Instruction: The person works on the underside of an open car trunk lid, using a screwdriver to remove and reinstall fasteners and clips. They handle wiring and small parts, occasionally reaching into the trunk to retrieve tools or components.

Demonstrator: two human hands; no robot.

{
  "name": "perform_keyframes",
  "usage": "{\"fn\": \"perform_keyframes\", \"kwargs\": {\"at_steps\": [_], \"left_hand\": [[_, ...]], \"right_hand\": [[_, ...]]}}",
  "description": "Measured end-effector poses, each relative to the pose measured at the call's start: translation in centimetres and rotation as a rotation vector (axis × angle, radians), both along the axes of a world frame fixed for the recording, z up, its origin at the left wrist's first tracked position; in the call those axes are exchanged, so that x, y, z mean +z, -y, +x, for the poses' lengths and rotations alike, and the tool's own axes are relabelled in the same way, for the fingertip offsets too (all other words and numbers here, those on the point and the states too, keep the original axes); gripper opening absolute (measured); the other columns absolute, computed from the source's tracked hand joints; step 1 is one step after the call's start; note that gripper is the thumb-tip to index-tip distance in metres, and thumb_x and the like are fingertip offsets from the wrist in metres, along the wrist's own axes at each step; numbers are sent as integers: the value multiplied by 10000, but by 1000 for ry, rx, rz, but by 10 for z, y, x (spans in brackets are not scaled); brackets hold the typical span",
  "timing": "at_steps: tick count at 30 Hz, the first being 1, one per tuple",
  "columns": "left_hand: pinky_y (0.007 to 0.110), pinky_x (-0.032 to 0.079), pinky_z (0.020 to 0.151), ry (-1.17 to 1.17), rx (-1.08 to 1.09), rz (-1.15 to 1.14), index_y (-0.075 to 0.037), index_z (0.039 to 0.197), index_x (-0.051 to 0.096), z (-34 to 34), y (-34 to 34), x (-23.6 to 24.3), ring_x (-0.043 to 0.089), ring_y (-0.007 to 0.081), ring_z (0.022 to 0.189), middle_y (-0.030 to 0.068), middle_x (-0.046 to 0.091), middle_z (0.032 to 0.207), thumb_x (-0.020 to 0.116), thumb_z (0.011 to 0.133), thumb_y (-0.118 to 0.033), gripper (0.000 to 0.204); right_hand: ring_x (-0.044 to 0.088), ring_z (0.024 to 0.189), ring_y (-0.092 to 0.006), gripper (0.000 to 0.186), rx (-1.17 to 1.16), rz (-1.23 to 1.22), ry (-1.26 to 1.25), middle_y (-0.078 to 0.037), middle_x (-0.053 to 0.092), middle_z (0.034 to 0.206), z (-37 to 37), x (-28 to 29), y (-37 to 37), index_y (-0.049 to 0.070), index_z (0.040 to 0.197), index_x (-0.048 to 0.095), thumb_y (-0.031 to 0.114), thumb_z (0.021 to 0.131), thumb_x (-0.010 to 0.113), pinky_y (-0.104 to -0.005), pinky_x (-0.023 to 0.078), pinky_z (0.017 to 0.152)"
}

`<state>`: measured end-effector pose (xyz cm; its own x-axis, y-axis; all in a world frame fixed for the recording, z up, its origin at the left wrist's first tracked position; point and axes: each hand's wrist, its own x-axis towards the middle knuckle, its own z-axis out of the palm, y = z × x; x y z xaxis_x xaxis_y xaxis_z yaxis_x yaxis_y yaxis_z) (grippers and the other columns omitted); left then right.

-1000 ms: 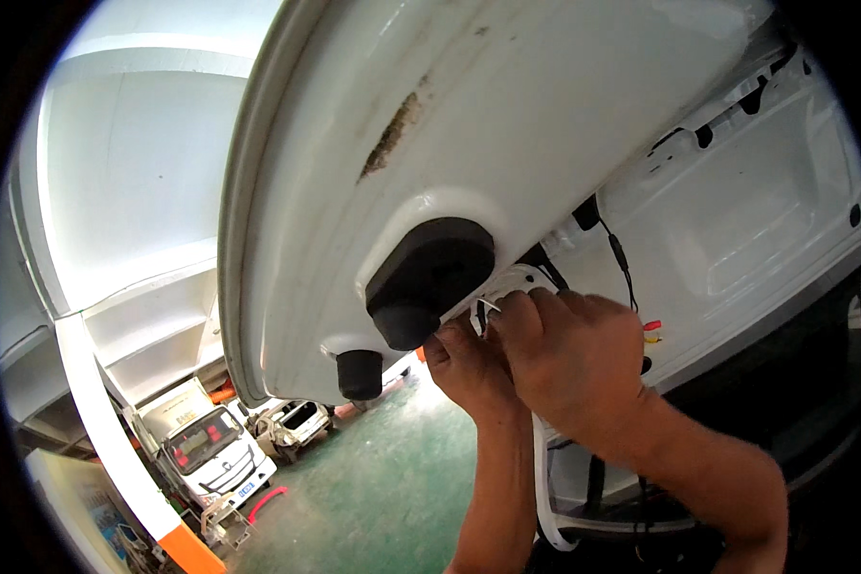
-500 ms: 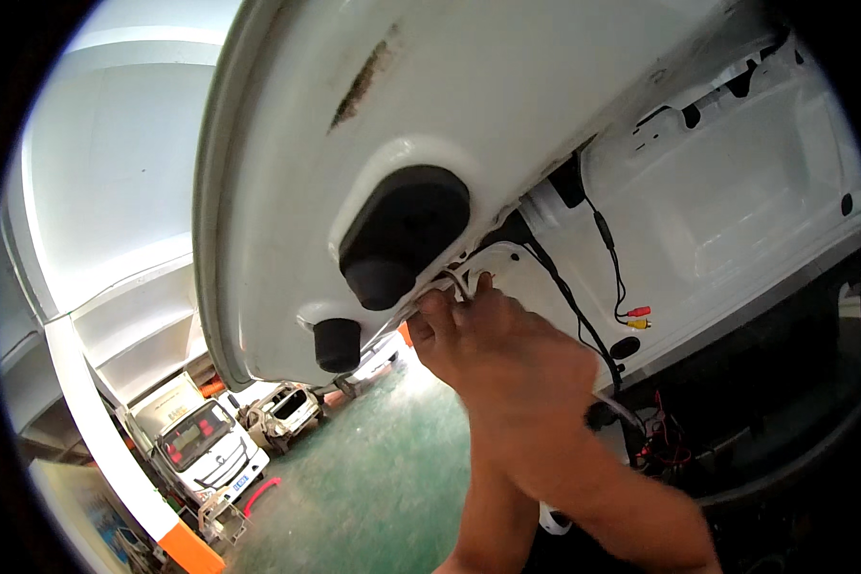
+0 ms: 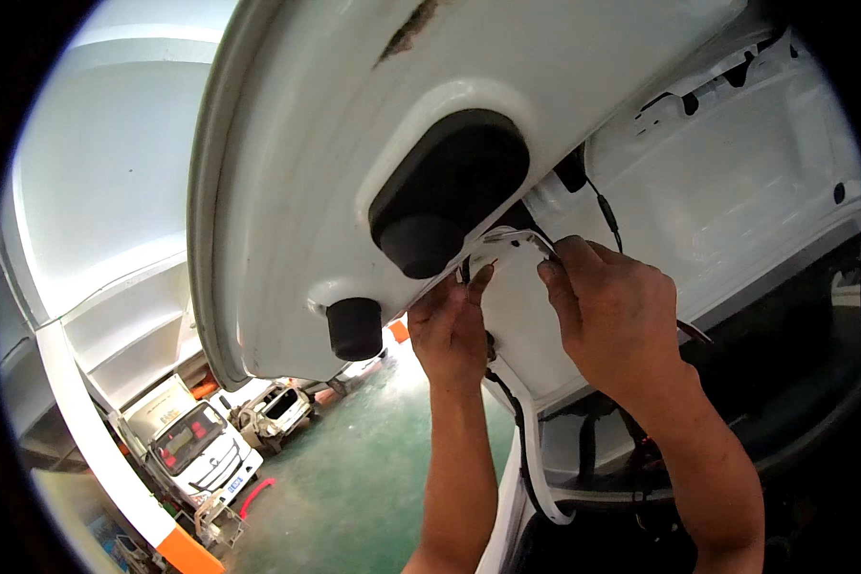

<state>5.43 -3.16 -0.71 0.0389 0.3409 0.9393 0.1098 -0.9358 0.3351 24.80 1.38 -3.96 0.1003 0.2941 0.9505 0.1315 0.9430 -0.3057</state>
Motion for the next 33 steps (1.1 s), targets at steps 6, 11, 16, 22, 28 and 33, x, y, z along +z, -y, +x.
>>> {"fn": "perform_keyframes", "kwargs": {"at_steps": [6,11,16,22,28,33], "left_hand": [[476,441,1045,-87,310,-40,-6,1300,558,10,-7,5,512,223,1260,138,568,1336,556,880,22,421],[345,489,957,138,742,-126,56,1235,601,37,4,-9,622,179,1032,150,654,1149,611,907,-43,344],[295,539,806,66,940,-29,9,1193,629,11,-2,-19,624,177,1011,118,647,1155,631,895,-41,302],[280,505,694,84,1039,33,-3,1183,623,0,-4,-30,610,159,908,107,624,1042,643,878,-82,316],[296,515,622,-183,1247,371,-7,1126,628,20,-1,-39,635,208,821,159,617,1027,687,838,-70,301],[304,553,718,-407,1030,24,7,1254,567,18,-26,-49,640,189,987,151,650,1128,615,906,-57,357]], "right_hand": [[646,593,-301,157,55,-73,100,-130,645,719,22,-12,-2,26,858,592,175,906,612,-409,488,510],[652,602,-304,169,-27,-207,199,-126,658,732,42,-32,-5,39,917,623,206,924,596,-418,492,523],[660,611,-310,214,-175,-115,175,-112,672,737,34,-31,-20,72,1061,663,226,936,582,-409,510,528],[666,614,-316,200,-236,-153,196,-115,671,730,23,-26,-28,66,1044,641,226,940,578,-431,522,532],[667,610,-325,145,-225,-137,232,-123,667,718,9,-29,-37,80,988,615,208,942,565,-435,515,515],[671,633,-311,131,-346,-65,304,-100,676,732,1,-7,-47,104,985,626,203,937,556,-423,509,524]]}}
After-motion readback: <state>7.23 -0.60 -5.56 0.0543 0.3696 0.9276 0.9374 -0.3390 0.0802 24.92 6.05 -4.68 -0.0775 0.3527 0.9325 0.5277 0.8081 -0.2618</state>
